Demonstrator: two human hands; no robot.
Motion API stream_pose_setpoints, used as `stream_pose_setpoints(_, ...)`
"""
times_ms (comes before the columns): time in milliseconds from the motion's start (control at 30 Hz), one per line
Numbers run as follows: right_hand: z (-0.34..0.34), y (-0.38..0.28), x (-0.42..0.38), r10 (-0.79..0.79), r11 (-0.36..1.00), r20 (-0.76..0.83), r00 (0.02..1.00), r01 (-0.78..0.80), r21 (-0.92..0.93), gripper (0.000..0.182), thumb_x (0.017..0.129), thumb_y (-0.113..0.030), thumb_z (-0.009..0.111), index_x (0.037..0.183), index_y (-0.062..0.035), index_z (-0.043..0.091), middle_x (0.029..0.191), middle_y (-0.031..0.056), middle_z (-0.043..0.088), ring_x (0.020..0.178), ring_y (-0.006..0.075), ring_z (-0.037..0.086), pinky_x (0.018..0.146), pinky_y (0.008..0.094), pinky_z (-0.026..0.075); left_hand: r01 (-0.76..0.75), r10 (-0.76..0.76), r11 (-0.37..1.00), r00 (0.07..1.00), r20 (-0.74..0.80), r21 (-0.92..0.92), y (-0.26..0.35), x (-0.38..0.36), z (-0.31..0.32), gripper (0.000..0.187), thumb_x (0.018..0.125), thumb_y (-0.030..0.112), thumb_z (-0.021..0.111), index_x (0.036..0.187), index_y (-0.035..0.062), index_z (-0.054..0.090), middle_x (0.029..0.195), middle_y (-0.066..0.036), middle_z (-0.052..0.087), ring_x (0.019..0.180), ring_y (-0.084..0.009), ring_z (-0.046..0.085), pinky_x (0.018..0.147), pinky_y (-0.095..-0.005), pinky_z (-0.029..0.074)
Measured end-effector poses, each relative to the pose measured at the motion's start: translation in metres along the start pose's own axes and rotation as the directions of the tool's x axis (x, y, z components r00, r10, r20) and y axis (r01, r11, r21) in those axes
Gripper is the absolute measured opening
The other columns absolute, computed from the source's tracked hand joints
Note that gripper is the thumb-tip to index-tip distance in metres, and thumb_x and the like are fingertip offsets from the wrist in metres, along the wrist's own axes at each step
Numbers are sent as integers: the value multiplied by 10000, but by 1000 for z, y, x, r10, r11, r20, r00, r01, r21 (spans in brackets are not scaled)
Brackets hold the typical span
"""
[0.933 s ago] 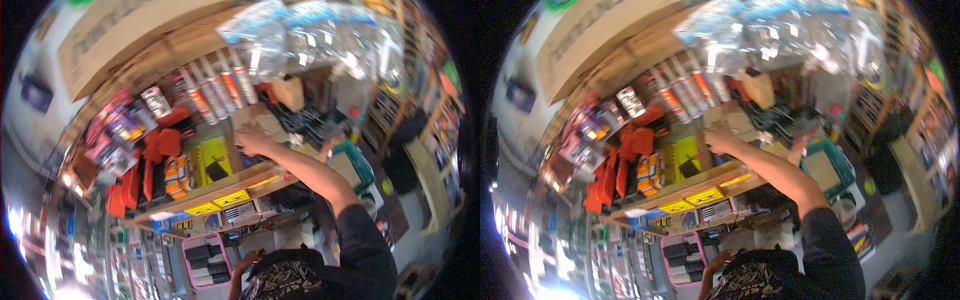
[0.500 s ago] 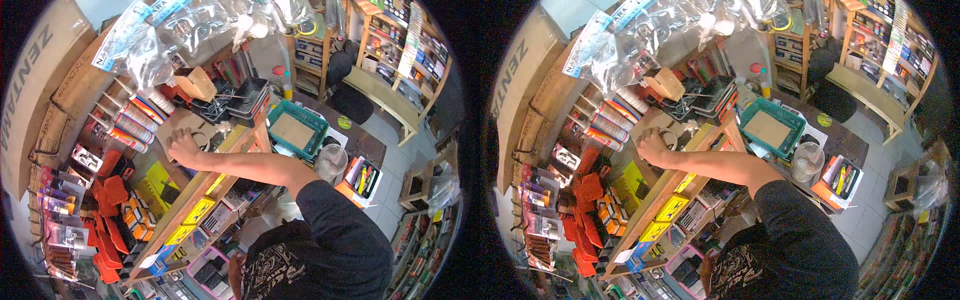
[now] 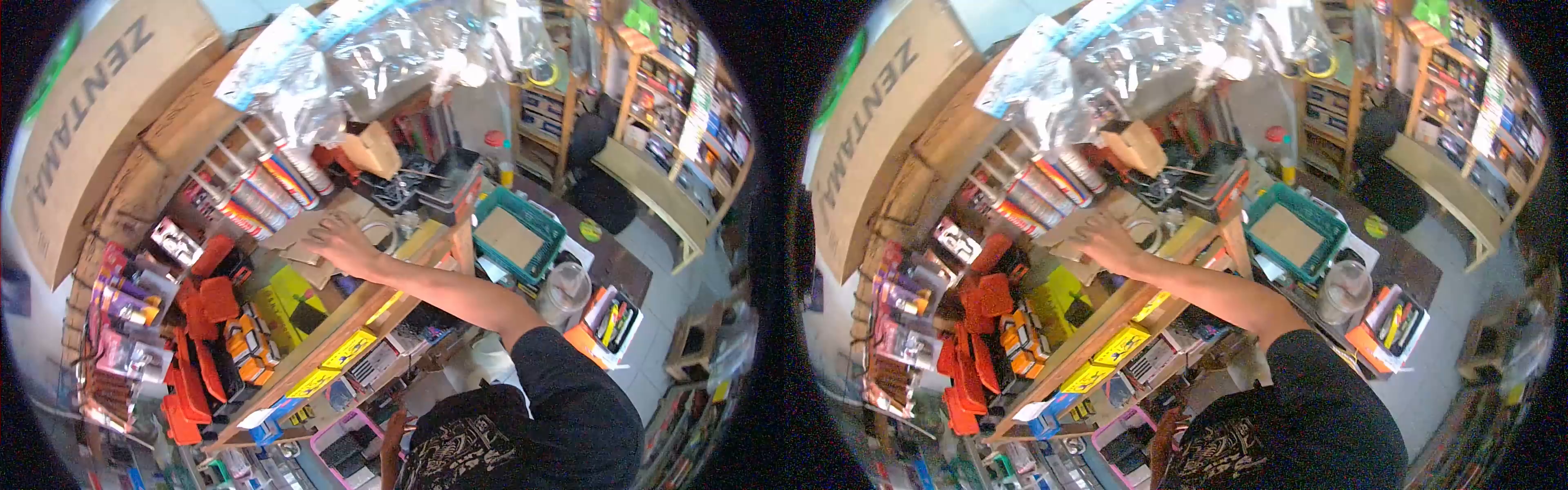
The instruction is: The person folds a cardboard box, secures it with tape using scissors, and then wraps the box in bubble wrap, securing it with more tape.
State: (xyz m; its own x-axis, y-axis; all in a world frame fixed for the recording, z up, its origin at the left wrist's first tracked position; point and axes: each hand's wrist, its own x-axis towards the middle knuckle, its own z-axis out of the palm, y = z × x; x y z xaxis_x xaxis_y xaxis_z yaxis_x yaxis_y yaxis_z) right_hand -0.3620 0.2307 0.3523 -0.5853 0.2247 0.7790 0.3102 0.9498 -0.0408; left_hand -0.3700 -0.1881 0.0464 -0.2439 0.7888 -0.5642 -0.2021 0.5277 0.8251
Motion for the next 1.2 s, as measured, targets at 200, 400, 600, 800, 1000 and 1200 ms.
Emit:
stream_pose_setpoints(200,-26,-10,8,-146,978,-161,976,168,127,544,787,-62,654,1317,-183,638,1261,28,659,1201,256,574,1026,473,427,-35,31,999,989,-142,-27,-15,26,-5,552,1029,492,515,1363,51,512,1197,-156,694,1024,-256,690,885,-412,541)
stream_pose_setpoints(400,-84,-26,0,-123,947,-230,965,184,265,591,734,23,659,1299,-150,654,1258,59,663,1146,273,598,996,453,451,-367,335,917,921,-199,-153,87,-5,19,445,1045,330,561,1361,18,541,1224,-111,683,1095,-207,663,894,-322,482)
stream_pose_setpoints(600,-125,-11,-8,-47,939,-169,985,101,329,582,745,53,652,1295,-138,650,1216,53,672,1095,278,610,956,448,443,-549,536,835,805,-254,24,180,-25,45,397,1067,278,508,1345,-5,536,1192,-100,680,1112,-191,635,968,-330,455)
stream_pose_setpoints(800,-59,22,-10,-97,993,244,965,78,86,505,861,-168,677,1356,-128,586,1401,172,517,1273,368,466,1049,545,366,-586,578,810,792,-197,19,229,-29,78,359,1056,241,544,1300,-22,568,1199,-103,663,1133,-184,609,1028,-333,434)
stream_pose_setpoints(1000,-110,44,29,68,989,-31,997,-63,137,708,814,-380,791,1406,-124,499,1395,264,444,1384,460,321,1126,599,255,-555,550,832,823,-140,3,193,-40,88,357,1056,234,556,1311,-16,568,1206,-86,669,1157,-171,607,998,-331,460)
stream_pose_setpoints(1200,-101,115,44,606,795,38,794,-606,-16,669,764,-262,834,1313,-135,473,1302,185,496,1245,426,502,932,601,450,-417,374,900,887,-272,-123,151,-59,80,373,1060,281,541,1321,17,573,1191,-70,699,1096,-154,639,934,-299,466)
